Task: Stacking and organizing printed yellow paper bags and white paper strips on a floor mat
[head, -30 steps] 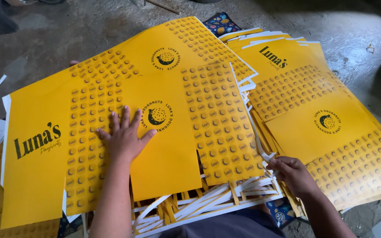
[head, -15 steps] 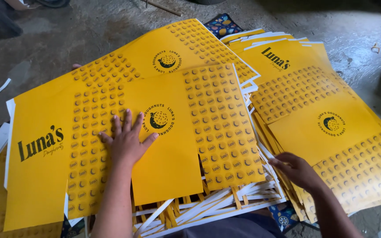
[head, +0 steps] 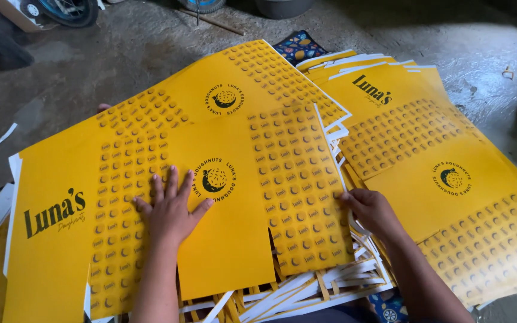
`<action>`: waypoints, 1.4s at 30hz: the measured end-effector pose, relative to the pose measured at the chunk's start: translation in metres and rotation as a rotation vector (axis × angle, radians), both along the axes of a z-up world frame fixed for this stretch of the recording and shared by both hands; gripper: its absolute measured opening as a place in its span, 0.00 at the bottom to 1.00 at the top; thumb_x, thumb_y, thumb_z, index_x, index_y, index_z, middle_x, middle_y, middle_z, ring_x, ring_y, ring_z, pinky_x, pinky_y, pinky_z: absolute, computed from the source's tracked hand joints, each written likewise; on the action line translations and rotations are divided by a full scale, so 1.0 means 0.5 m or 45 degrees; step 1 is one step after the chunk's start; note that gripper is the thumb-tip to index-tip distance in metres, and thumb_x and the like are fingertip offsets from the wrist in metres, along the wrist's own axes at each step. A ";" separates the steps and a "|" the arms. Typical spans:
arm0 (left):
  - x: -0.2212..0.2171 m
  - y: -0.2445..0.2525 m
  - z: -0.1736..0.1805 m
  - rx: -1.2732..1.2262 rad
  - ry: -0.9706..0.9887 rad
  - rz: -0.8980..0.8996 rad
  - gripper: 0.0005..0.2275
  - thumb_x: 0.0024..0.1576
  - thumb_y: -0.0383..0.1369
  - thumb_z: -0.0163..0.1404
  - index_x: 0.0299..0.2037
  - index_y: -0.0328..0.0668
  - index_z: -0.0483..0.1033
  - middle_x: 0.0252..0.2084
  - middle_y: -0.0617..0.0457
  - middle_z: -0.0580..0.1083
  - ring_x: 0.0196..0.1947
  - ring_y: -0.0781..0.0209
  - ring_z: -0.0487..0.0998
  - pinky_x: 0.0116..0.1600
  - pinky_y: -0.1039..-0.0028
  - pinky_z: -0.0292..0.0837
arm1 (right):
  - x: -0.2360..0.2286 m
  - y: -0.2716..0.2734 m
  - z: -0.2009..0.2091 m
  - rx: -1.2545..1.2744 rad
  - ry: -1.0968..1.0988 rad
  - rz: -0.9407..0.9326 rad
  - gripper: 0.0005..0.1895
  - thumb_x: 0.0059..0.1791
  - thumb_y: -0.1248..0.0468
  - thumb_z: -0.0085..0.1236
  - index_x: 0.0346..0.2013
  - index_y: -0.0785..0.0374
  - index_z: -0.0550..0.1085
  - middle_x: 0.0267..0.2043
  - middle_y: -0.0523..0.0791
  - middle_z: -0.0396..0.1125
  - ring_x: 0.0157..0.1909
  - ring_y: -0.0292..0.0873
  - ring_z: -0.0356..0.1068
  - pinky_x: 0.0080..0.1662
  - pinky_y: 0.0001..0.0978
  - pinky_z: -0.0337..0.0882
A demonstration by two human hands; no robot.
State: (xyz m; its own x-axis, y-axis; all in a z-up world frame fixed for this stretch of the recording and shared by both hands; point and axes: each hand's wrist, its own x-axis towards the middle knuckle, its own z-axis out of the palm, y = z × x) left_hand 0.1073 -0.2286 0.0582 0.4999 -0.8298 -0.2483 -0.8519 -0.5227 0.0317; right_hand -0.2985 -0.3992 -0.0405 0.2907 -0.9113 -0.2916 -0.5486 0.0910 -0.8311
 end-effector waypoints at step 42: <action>0.024 -0.003 -0.050 -0.020 -0.143 -0.073 0.40 0.52 0.71 0.30 0.76 0.76 0.40 0.81 0.59 0.36 0.79 0.39 0.32 0.67 0.23 0.32 | 0.233 -0.274 0.083 -0.393 0.190 0.012 0.22 0.60 0.46 0.38 0.35 0.57 0.71 0.38 0.43 0.76 0.34 0.50 0.72 0.37 0.45 0.64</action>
